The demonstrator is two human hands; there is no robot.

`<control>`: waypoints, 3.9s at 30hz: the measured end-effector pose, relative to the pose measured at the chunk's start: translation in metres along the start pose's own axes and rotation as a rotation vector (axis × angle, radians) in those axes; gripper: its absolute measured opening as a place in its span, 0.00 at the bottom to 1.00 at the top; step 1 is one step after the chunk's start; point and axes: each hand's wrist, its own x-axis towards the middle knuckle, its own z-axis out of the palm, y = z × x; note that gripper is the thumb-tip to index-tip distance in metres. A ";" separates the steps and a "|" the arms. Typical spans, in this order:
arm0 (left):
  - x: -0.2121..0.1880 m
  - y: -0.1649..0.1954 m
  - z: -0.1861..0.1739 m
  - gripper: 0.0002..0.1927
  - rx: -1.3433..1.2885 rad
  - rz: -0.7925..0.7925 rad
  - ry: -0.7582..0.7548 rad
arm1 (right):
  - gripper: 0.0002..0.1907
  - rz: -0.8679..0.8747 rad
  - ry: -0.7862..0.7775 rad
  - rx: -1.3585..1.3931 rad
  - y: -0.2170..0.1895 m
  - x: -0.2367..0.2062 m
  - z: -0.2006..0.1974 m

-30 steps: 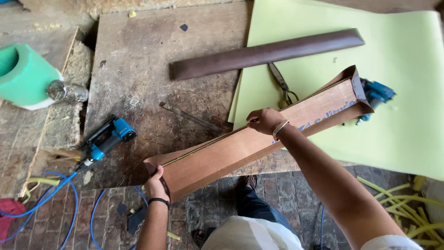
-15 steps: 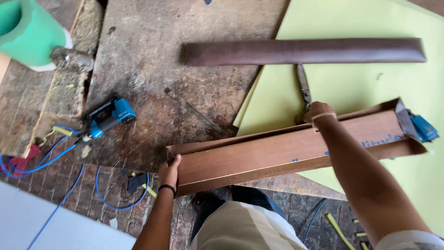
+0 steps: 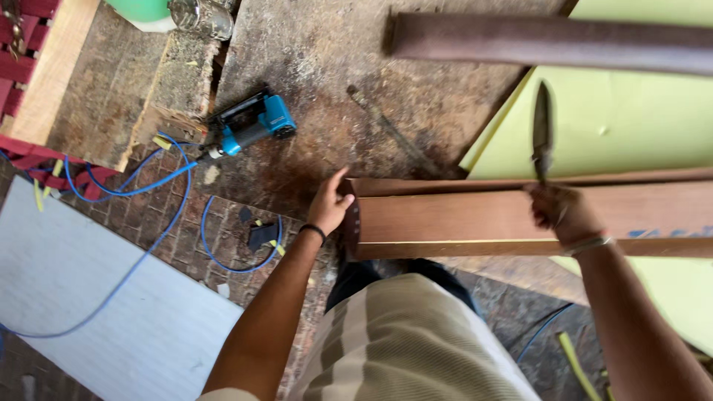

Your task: The person cuts a strip of brown leather/vinyl upholstery material with scissors, folds it over the edge of a long wooden frame rail, and secures it using a pneumatic nail gun, pressing the material flat along the rail.

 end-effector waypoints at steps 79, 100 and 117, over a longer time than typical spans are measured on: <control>0.041 -0.039 -0.037 0.25 -0.349 -0.256 -0.372 | 0.24 0.381 -0.227 0.027 0.086 -0.094 0.325; -0.116 -0.005 0.023 0.18 0.267 0.244 0.402 | 0.19 0.504 -0.824 -0.896 0.037 0.015 0.088; -0.125 -0.023 0.059 0.08 0.137 -0.012 0.723 | 0.23 0.461 -1.130 -0.975 -0.004 0.103 0.150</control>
